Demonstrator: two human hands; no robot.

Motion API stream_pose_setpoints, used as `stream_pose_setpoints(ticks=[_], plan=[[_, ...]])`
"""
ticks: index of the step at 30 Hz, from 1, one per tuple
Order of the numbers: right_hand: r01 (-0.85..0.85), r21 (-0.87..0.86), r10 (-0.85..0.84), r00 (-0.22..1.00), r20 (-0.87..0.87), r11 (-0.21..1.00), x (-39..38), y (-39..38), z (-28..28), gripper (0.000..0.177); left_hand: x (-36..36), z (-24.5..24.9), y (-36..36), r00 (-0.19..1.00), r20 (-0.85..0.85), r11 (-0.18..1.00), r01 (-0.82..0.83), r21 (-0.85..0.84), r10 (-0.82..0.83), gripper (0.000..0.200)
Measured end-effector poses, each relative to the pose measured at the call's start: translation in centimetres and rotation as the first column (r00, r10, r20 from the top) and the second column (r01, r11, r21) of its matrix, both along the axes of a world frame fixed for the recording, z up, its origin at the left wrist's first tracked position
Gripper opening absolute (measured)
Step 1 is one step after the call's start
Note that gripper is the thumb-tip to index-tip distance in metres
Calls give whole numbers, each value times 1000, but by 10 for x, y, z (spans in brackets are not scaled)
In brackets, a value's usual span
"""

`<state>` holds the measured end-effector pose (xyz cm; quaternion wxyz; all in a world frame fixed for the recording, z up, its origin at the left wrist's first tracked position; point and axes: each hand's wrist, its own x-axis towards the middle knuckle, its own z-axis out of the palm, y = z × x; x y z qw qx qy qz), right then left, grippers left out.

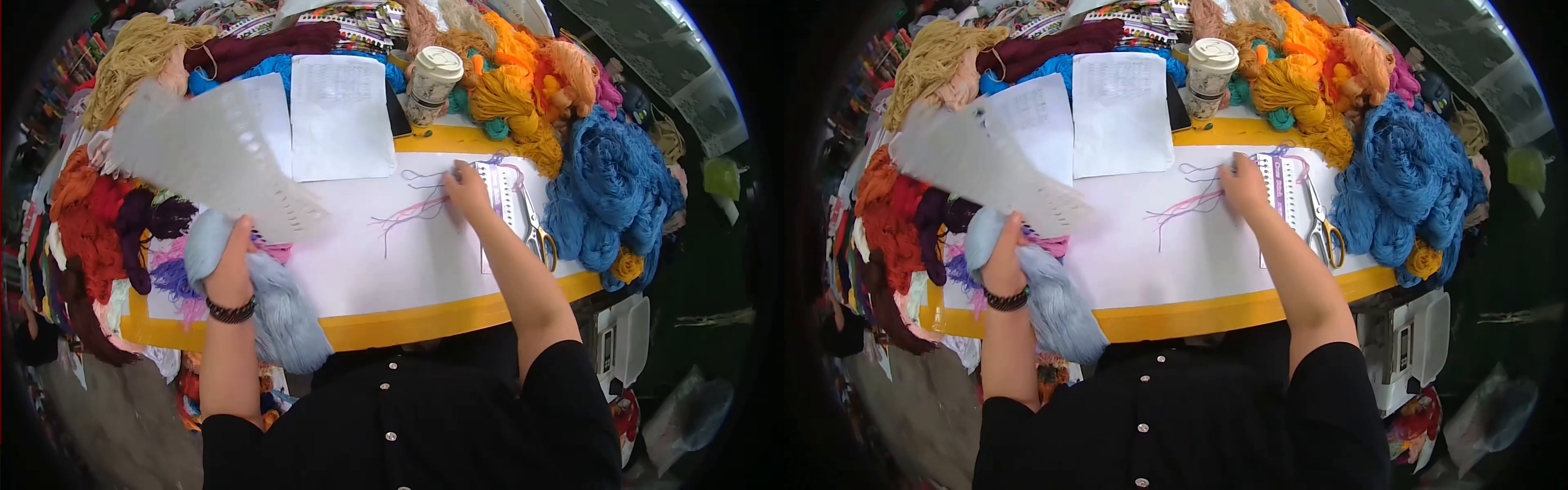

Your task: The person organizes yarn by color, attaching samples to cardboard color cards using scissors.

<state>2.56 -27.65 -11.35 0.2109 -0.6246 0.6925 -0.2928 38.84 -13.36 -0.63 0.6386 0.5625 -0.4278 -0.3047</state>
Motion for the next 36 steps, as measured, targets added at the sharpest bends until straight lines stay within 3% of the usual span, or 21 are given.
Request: stream_pose_setpoints(ticks=[2, 4, 5, 7, 9, 10, 11, 12, 13, 15, 17, 18, 20, 21, 23, 25, 27, 29, 31, 33, 36], plan=[[31, -163, -44, 996, -78, 986, 2, 15, 4, 40, 9, 0, 21, 985, 171, 997, 7, -73, 5, 6], [-112, -254, 161, 970, 180, 961, 32, 44, 48, 41, 3, -10, 35, 985, 175, 997, 28, -74, -15, 4], [-220, 46, 179, 882, 435, 974, 49, 61, 68, 45, -2, -16, 40, 983, 177, 996, 56, -73, -43, 5], [-628, 411, 47, 581, 813, 661, 76, 99, 112, 57, -10, -27, 48, 950, 295, 976, 153, -158, -101, 11], [-791, 396, -155, 367, 917, 466, 109, 128, 119, 55, -16, -34, 59, 921, -262, 944, 319, 86, -287, 18], [-810, 294, -201, 221, 954, 507, 112, 144, 125, 45, -24, -33, 65, 956, -72, 950, 290, 120, -283, 21], [-850, 266, -280, 147, 949, 454, 116, 146, 119, 41, -25, -30, 67, 892, 391, 967, 254, -20, -227, 23], [-837, 240, -223, 146, 964, 492, 118, 147, 112, 41, -26, -25, 69, 647, 760, 948, 277, -158, -63, 25], [-822, 212, -165, 146, 975, 528, 120, 148, 105, 41, -22, -14, 82, 541, 841, 972, 192, -135, 11, 27], [-731, 268, 62, 390, 919, 627, 124, 156, 96, 37, -5, -8, 98, 654, 745, 964, 90, -250, 132, 37], [-632, 193, 345, 624, 701, 751, 125, 162, 49, 33, 13, -6, 126, 991, 127, 998, -31, -57, 38, 41], [-638, 197, 349, 623, 700, 745, 124, 167, 43, 33, 30, -14, 134, 994, -65, 981, -92, -169, 82, 43], [-586, 347, 483, 806, 341, 733, 120, 179, 37, 33, 61, -8, 159, 971, -229, 958, -5, -287, -64, 43], [-545, 386, 542, 831, 126, 745, 120, 183, 41, 38, 74, -5, 171, 904, -374, 935, 70, -347, -207, 44], [-517, 311, 551, 834, -27, 797, 114, 194, 43, 40, 88, 7, 191, 695, -569, 876, 192, -443, -440, 44], [-450, 212, 495, 823, -280, 868, 108, 201, 53, 41, 80, 16, 203, 611, -737, 956, 141, -258, -289, 41], [-484, 33, 474, 840, -263, 875, 105, 212, 75, 32, 67, -5, 202, 719, -653, 966, 249, -75, -236, 33], [-602, -83, 605, 796, 14, 794, 106, 224, 99, 20, 32, -17, 199, 824, -553, 955, 250, 160, -123, 27], [-676, -69, 647, 663, 376, 734, 113, 239, 118, 16, 1, -29, 197, 809, -553, 916, 356, 187, -202, 26], [-730, -34, 630, 564, 534, 683, 120, 248, 123, 16, -31, -14, 195, 742, -603, 879, 457, 137, -292, 32], [-821, -90, 715, 431, 550, 564, 129, 253, 131, 14, -59, 3, 186, 728, -565, 854, 514, 75, -389, 47]])
